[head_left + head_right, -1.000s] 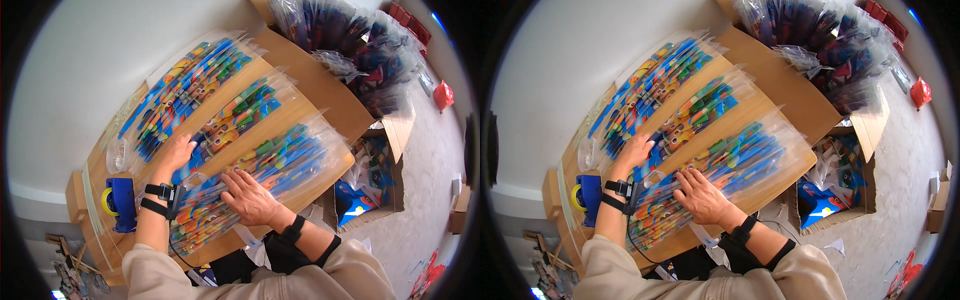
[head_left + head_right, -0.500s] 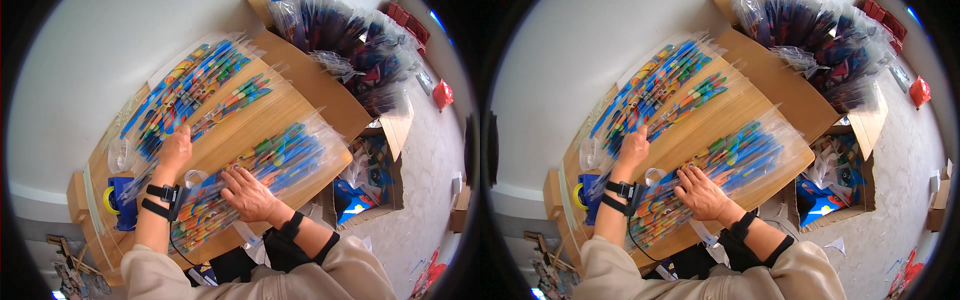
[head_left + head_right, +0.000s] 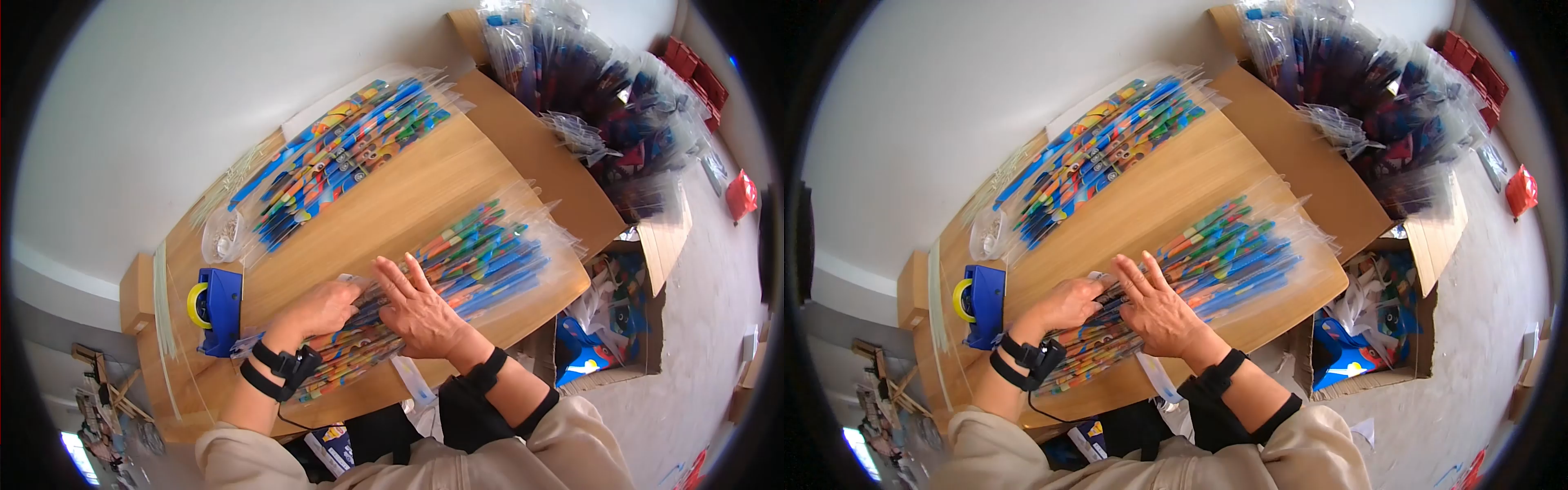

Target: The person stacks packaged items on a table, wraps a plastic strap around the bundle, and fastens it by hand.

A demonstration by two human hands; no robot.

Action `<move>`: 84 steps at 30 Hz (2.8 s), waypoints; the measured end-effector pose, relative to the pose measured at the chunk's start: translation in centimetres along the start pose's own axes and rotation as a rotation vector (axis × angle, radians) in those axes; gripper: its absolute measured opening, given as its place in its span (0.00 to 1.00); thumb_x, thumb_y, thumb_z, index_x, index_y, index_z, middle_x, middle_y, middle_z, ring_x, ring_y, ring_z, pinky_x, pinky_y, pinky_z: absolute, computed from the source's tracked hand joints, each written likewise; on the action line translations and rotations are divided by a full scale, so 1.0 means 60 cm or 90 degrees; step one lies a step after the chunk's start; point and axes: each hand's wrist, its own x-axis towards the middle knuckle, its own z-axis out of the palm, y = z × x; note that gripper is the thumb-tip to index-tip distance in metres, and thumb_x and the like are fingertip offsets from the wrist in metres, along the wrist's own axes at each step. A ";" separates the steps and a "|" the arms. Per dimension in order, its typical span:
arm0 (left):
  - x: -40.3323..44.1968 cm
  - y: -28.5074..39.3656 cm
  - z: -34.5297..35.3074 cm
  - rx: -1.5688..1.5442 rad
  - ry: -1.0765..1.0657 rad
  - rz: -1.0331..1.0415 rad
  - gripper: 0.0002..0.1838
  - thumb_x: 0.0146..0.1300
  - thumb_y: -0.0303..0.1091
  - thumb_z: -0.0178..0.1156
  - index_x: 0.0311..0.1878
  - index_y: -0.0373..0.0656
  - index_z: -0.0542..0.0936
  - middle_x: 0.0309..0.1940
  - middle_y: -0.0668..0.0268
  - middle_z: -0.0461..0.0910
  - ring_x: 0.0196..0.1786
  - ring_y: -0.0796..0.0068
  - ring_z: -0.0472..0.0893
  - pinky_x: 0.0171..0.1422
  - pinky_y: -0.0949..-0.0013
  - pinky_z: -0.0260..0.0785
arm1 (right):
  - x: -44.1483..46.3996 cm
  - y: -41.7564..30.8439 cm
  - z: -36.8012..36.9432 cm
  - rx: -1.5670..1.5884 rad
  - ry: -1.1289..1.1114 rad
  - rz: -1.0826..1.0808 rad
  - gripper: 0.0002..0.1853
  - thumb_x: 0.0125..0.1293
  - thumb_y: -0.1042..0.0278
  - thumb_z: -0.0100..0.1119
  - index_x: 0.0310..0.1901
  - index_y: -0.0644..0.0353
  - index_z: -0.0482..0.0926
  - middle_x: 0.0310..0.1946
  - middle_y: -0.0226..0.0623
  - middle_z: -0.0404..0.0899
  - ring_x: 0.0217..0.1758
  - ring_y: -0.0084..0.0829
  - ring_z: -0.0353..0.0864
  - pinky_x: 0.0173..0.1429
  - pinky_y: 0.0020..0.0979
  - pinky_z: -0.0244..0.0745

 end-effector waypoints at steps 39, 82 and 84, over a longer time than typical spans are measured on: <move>0.141 -0.143 -0.026 -0.019 0.320 -0.049 0.30 0.54 0.37 0.67 0.60 0.36 0.73 0.55 0.47 0.75 0.63 0.48 0.71 0.68 0.55 0.63 | 0.009 0.013 0.021 0.065 -0.015 0.027 0.23 0.37 0.63 0.66 0.37 0.63 0.74 0.57 0.63 0.70 0.66 0.58 0.67 0.74 0.50 0.55; 0.017 -0.012 0.047 0.123 0.146 0.033 0.18 0.50 0.21 0.55 0.48 0.31 0.74 0.43 0.48 0.79 0.51 0.49 0.78 0.57 0.57 0.70 | 0.010 -0.003 0.010 -0.017 0.010 -0.077 0.23 0.35 0.58 0.70 0.36 0.57 0.79 0.69 0.56 0.61 0.72 0.51 0.60 0.77 0.55 0.45; 0.025 -0.013 0.024 0.131 0.029 0.015 0.20 0.49 0.22 0.57 0.48 0.29 0.75 0.44 0.48 0.79 0.50 0.47 0.78 0.57 0.56 0.70 | 0.020 -0.002 0.009 -0.006 -0.025 -0.047 0.24 0.35 0.55 0.72 0.36 0.57 0.80 0.68 0.59 0.61 0.72 0.53 0.60 0.78 0.55 0.44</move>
